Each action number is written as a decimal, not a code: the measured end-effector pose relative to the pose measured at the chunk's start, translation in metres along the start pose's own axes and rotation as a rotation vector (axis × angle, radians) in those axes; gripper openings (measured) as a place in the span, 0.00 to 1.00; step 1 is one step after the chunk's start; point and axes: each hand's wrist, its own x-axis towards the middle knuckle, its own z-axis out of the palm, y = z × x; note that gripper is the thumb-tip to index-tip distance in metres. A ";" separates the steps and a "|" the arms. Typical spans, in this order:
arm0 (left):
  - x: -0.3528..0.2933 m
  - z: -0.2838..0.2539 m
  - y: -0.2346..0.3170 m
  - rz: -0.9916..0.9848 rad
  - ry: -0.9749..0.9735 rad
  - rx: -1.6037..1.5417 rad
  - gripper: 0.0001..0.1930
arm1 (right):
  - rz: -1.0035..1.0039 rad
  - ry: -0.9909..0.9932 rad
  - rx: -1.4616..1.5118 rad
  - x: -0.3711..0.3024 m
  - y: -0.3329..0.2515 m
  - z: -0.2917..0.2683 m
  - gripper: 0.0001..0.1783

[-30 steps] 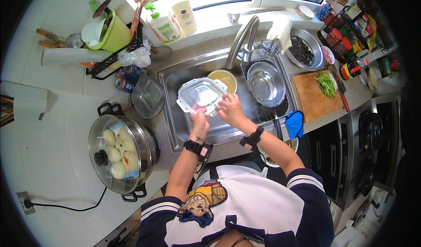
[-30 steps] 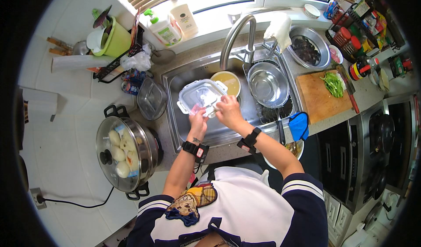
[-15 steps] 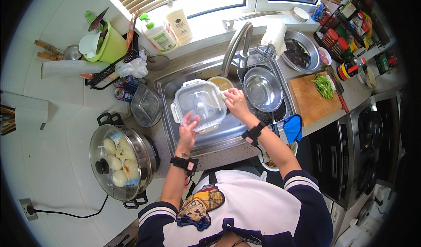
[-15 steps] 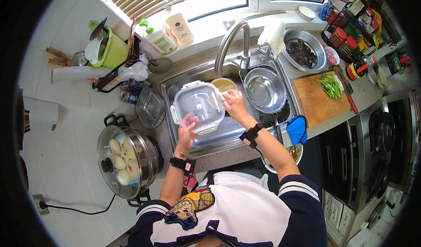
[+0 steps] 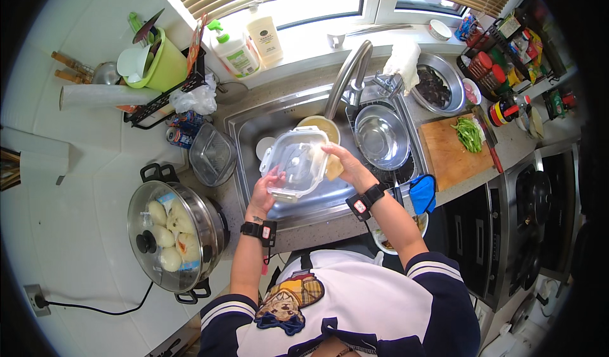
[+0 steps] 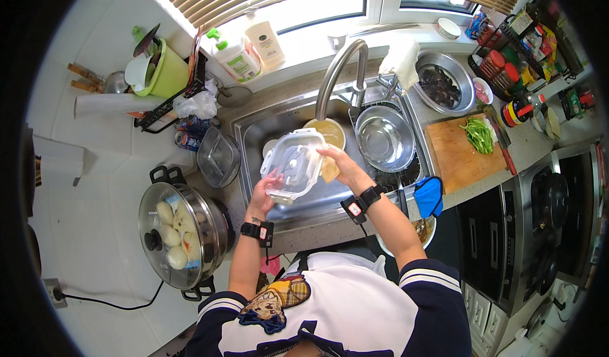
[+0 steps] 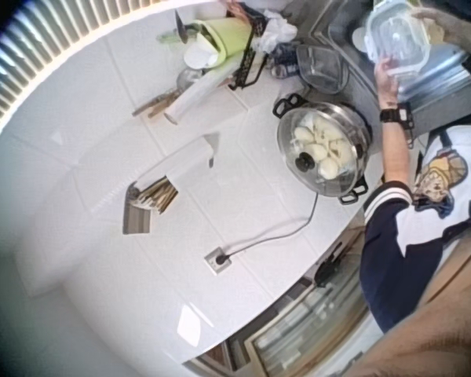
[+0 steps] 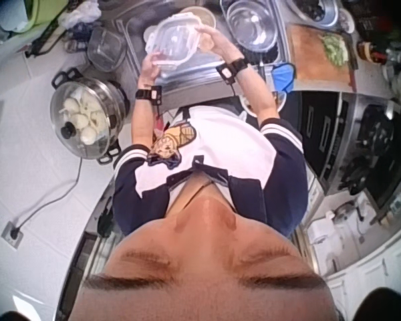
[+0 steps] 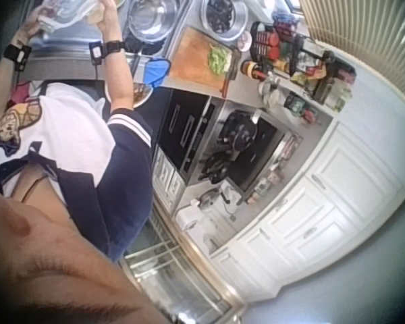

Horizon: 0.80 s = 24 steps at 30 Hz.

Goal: The person washes multiple dishes in a kitchen sink using a sponge and running water. They scrub and rinse a white plate, a metal bowl, a second plate, a metal tray, and a plastic container lid, placing each item aside after rinsing.

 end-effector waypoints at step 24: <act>0.004 0.075 -0.027 0.218 0.040 -0.024 0.25 | 0.023 0.482 -0.481 0.008 0.012 0.010 0.37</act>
